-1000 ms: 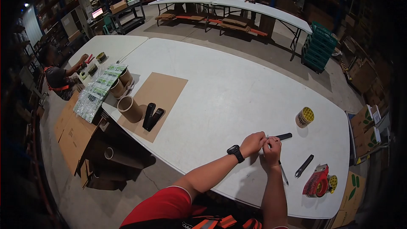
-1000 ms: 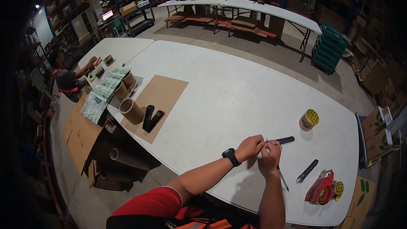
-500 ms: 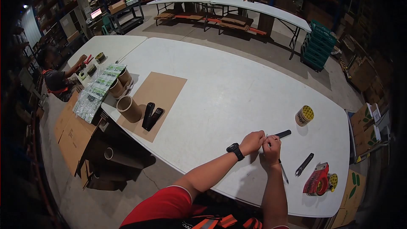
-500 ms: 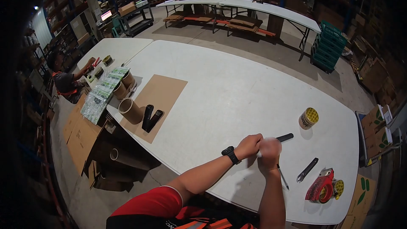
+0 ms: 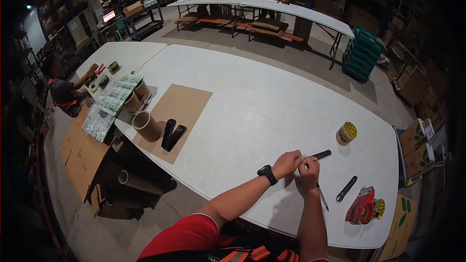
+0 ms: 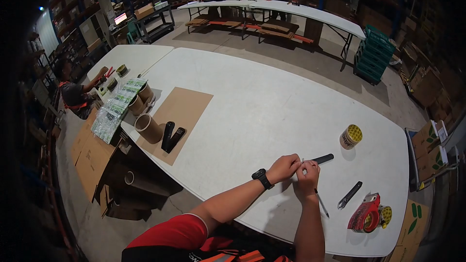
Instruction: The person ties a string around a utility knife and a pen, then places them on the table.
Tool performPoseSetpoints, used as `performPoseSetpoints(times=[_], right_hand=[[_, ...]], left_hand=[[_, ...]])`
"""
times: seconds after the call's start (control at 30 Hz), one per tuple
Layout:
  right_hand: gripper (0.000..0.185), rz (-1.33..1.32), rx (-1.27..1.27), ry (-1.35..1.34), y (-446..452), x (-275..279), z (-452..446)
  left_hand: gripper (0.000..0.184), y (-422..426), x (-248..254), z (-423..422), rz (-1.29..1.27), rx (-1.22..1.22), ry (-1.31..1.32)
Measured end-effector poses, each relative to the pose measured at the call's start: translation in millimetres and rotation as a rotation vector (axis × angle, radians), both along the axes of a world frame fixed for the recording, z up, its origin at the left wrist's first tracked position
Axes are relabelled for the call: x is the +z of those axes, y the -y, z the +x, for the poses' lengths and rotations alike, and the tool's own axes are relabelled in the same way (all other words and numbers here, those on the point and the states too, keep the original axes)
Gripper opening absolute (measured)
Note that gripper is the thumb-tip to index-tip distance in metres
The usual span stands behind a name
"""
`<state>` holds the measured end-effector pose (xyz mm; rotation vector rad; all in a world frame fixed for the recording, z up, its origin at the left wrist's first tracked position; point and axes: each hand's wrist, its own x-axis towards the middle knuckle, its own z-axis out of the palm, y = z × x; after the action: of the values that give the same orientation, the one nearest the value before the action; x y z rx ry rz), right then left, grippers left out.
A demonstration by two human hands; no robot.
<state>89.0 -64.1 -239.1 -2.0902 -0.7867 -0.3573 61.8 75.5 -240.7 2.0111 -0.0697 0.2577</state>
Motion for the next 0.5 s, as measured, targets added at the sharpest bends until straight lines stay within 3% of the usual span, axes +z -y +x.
performPoseSetpoints(times=[0.5], right_hand=[[0.010, 0.046, -0.058, -0.067, -3.4, 0.8, -1.8]], left_hand=[[0.022, 0.7, 1.9, -0.8, -0.027, 0.016, 0.024]])
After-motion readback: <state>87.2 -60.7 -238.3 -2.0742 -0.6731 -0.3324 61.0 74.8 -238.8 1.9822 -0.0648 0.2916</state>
